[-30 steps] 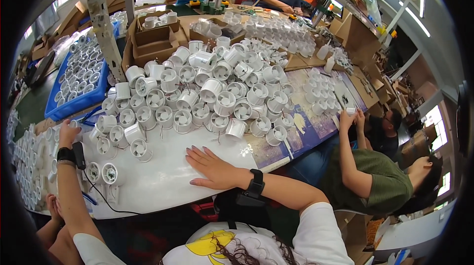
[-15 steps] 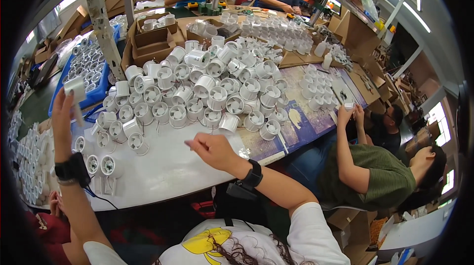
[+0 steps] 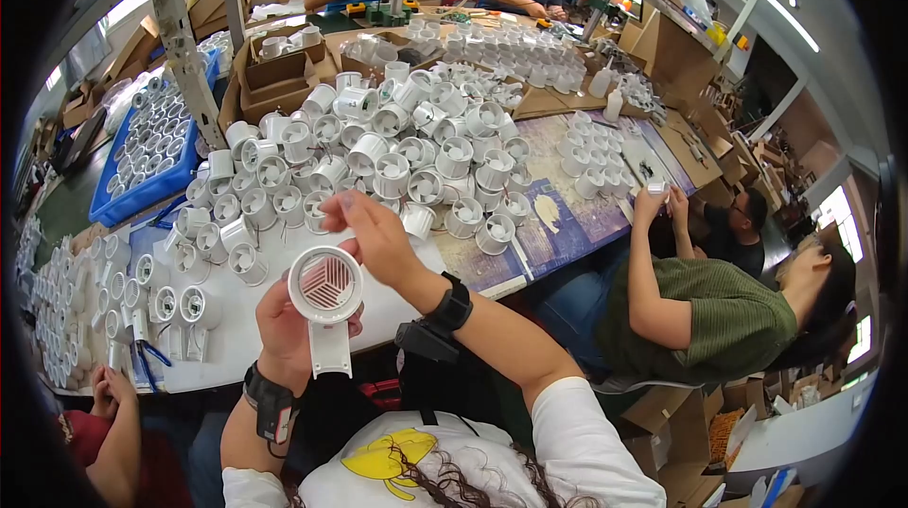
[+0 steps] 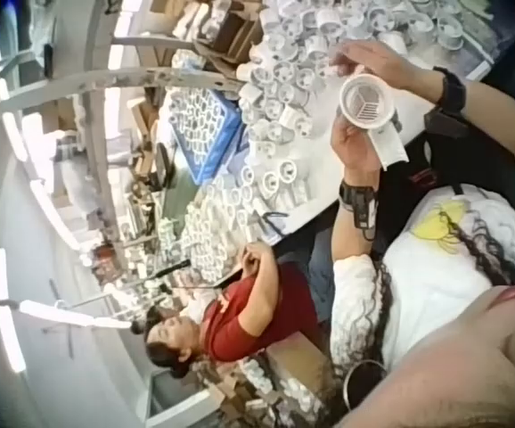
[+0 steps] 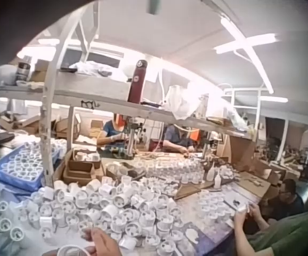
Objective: The person picks up a white plastic housing and a fan, inserts the fan into the housing, and threads the wires through a side opening. They then press a white plastic cover onto the housing and place the assembled unit onto the table.
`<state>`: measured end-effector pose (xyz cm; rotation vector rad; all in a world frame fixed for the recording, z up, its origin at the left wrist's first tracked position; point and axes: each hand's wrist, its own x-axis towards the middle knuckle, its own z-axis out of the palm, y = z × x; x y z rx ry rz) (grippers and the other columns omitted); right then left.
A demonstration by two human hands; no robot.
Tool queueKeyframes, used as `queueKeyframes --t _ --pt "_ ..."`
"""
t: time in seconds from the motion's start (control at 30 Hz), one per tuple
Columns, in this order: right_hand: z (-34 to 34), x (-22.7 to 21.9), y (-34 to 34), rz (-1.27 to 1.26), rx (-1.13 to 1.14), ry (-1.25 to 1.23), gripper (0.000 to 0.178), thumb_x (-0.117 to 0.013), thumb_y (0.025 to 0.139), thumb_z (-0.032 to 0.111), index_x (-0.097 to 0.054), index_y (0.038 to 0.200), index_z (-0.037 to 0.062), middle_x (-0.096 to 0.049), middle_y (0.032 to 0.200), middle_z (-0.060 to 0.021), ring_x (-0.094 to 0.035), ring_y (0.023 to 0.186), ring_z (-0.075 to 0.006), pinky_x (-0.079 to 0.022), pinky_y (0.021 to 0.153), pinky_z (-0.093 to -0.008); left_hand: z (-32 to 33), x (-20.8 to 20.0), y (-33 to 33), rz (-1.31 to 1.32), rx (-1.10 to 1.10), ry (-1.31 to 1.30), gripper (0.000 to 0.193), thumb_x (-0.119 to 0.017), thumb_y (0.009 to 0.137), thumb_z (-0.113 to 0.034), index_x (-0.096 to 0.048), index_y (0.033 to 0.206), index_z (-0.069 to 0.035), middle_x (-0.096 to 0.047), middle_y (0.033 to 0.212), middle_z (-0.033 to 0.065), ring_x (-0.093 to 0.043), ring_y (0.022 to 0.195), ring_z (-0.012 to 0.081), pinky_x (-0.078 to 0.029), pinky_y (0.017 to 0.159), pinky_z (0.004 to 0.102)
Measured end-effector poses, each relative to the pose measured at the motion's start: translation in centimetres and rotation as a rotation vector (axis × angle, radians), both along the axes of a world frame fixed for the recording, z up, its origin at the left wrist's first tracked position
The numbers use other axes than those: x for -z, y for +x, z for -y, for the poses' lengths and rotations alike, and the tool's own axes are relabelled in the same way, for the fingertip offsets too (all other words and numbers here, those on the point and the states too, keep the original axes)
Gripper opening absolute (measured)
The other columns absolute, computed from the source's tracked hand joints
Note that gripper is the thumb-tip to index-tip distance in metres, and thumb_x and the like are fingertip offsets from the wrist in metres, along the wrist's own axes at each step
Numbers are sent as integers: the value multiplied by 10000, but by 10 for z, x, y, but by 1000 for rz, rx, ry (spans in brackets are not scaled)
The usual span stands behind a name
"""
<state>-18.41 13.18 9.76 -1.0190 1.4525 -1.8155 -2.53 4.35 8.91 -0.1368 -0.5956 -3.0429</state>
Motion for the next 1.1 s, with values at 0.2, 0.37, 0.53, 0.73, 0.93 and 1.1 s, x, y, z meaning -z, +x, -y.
queueKeyframes --t 0.2,0.37,0.53,0.73,0.93,1.1 --pt "-14 0 -11 -391 11 -147 466 -550 942 255 -454 1315 -8 -528 1270 -127 -556 1091 -220 -446 923 -349 15 2 7 32 -289 -176 584 -396 939 -334 -376 1400 25 -528 1299 161 -620 969 273 -519 816 418" --pt "-20 -12 19 -881 26 -218 688 -729 802 277 -425 1356 7 -509 1307 -170 -480 1227 -300 -391 1015 -394 12 21 7 227 -430 -430 506 -388 983 -297 -402 1372 24 -530 1294 134 -569 1091 225 -461 920 348" --pt "-16 2 29 -806 2 -75 711 -751 778 278 -429 1354 14 -512 1296 -172 -497 1202 -310 -396 1009 -383 6 30 5 272 -398 -476 489 -391 1005 -342 -416 1357 -3 -552 1261 118 -553 1133 225 -480 903 355" --pt "-12 7 28 -675 13 85 627 -719 802 246 -460 1322 8 -516 1287 -167 -503 1189 -320 -397 1010 -380 0 33 10 222 -148 -322 436 -431 995 -351 -435 1322 -63 -587 1146 101 -601 982 217 -524 769 407" --pt "-8 21 28 -783 174 -72 402 -592 889 133 -508 1260 3 -541 1256 -151 -542 1139 -284 -430 960 -366 9 58 16 289 -160 -577 321 -582 917 -157 -476 1202 -54 -602 1001 99 -588 717 160 -518 645 353" --pt "-19 18 -50 -752 395 45 176 -541 924 82 -628 1071 40 -654 898 -60 -623 846 -159 -492 768 -281 17 57 10 402 -324 -574 320 -607 873 -63 -474 1162 -26 -606 960 103 -540 675 152 -479 622 318"
